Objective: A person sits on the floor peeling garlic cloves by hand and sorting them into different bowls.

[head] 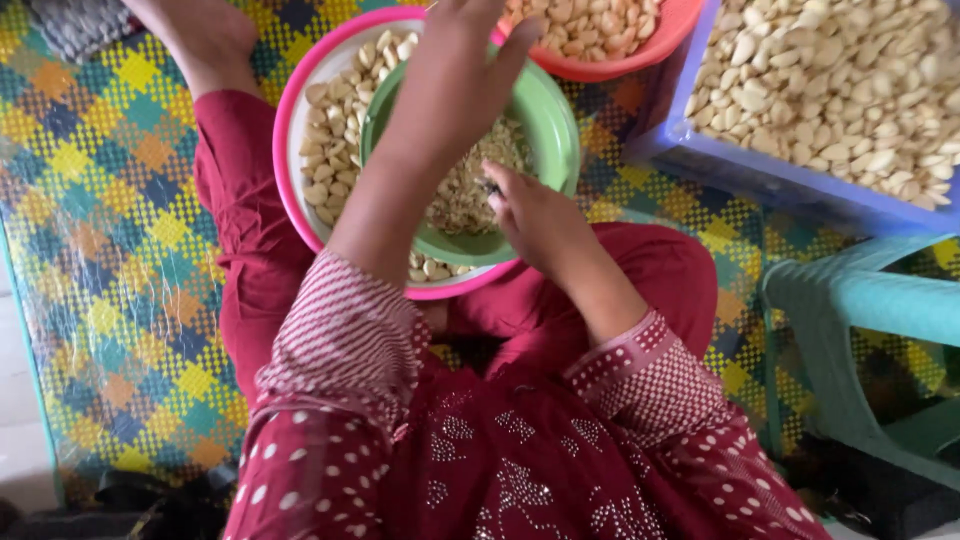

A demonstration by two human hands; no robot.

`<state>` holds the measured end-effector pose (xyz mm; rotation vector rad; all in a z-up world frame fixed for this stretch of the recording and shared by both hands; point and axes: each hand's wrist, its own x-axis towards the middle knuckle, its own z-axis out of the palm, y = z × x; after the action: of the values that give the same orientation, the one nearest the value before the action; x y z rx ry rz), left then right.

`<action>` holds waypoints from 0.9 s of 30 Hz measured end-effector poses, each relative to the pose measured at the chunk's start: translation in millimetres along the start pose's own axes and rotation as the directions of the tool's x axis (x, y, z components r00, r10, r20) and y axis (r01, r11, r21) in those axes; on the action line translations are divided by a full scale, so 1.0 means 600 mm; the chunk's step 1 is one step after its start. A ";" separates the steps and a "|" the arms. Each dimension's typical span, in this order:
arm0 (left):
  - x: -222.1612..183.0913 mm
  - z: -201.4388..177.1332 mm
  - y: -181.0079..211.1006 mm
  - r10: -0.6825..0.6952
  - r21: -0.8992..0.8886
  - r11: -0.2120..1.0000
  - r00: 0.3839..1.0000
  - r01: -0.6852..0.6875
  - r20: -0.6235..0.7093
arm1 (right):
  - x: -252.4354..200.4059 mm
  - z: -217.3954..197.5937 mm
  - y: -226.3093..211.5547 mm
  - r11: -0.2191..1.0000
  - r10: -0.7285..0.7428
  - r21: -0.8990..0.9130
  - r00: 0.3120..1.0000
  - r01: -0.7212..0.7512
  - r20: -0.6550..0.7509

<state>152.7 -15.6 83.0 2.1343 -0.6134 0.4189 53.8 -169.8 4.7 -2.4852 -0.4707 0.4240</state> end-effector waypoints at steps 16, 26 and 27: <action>-0.359 -0.077 -0.190 -0.448 0.563 0.745 0.894 0.357 0.026 | -0.010 0.005 -0.041 0.988 -0.153 0.005 0.974 0.156 -0.170; -0.383 -0.031 -0.251 -0.341 0.648 0.708 0.940 0.280 -0.033 | -0.013 0.024 -0.038 0.992 -0.117 0.016 0.960 0.125 -0.253; -0.380 -0.035 -0.246 -0.359 0.623 0.724 0.933 0.295 -0.024 | -0.014 0.023 -0.044 0.991 -0.125 0.020 0.962 0.134 -0.242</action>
<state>46.8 140.5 -113.5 2.8494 -0.1253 0.3429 34.9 -146.3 10.9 -2.4131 -0.5168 0.0762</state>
